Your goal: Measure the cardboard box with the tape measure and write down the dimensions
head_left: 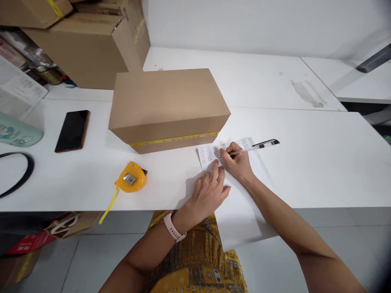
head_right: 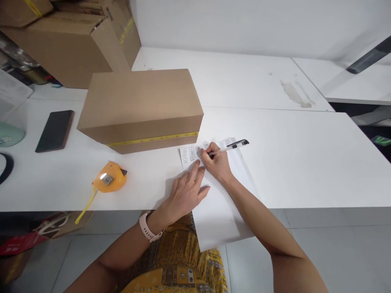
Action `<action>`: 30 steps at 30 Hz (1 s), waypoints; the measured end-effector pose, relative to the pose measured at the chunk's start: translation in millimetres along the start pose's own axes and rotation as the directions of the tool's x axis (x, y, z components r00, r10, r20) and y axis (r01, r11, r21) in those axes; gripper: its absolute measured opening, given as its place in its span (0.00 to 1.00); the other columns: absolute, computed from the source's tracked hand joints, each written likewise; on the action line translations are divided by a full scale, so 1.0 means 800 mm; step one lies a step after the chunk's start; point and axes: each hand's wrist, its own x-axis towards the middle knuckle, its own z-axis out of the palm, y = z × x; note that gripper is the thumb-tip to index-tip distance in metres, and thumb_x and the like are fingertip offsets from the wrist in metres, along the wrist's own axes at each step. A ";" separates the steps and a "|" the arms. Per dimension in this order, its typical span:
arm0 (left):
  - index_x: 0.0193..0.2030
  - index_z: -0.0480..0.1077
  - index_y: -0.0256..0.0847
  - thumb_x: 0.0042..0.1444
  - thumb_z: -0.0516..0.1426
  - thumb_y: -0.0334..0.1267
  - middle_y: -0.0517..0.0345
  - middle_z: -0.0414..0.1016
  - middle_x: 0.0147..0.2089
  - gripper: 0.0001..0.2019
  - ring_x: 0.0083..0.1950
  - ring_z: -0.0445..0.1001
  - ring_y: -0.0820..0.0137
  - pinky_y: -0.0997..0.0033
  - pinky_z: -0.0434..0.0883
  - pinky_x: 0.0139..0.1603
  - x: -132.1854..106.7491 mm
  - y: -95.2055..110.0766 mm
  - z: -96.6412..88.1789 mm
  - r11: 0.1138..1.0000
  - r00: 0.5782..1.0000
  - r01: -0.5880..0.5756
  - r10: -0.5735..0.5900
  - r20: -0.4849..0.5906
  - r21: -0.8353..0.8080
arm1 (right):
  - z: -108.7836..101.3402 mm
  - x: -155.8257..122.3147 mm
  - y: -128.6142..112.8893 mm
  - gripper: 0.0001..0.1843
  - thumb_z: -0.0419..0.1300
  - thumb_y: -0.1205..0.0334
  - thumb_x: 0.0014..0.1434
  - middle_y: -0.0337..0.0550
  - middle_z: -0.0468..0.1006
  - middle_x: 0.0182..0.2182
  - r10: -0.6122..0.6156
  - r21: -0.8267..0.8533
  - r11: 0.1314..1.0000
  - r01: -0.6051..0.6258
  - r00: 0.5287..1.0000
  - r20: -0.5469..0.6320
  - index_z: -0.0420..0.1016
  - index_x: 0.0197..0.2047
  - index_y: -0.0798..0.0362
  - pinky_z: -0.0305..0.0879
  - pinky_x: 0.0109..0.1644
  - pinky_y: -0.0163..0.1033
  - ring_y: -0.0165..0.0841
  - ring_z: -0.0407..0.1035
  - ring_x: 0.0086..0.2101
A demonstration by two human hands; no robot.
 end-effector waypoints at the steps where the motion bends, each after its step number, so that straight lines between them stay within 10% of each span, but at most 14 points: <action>1: 0.70 0.61 0.34 0.68 0.53 0.48 0.39 0.56 0.76 0.28 0.53 0.77 0.55 0.61 0.80 0.40 0.000 0.000 0.000 1.000 1.000 -0.001 0.001 0.003 0.001 | 0.000 0.000 0.000 0.20 0.65 0.53 0.58 0.33 0.62 0.19 -0.002 -0.002 1.000 0.002 1.000 0.005 0.60 0.23 0.49 0.53 0.28 0.37 0.28 0.54 0.24; 30: 0.69 0.63 0.37 0.69 0.52 0.50 0.44 0.57 0.76 0.27 0.54 0.77 0.60 0.66 0.80 0.39 -0.001 0.001 0.002 0.996 0.999 -0.009 0.013 -0.035 0.089 | 0.001 0.000 0.007 0.18 0.63 0.59 0.58 0.32 0.60 0.19 -0.066 -0.022 0.998 0.066 0.998 0.000 0.59 0.23 0.49 0.51 0.27 0.36 0.27 0.54 0.22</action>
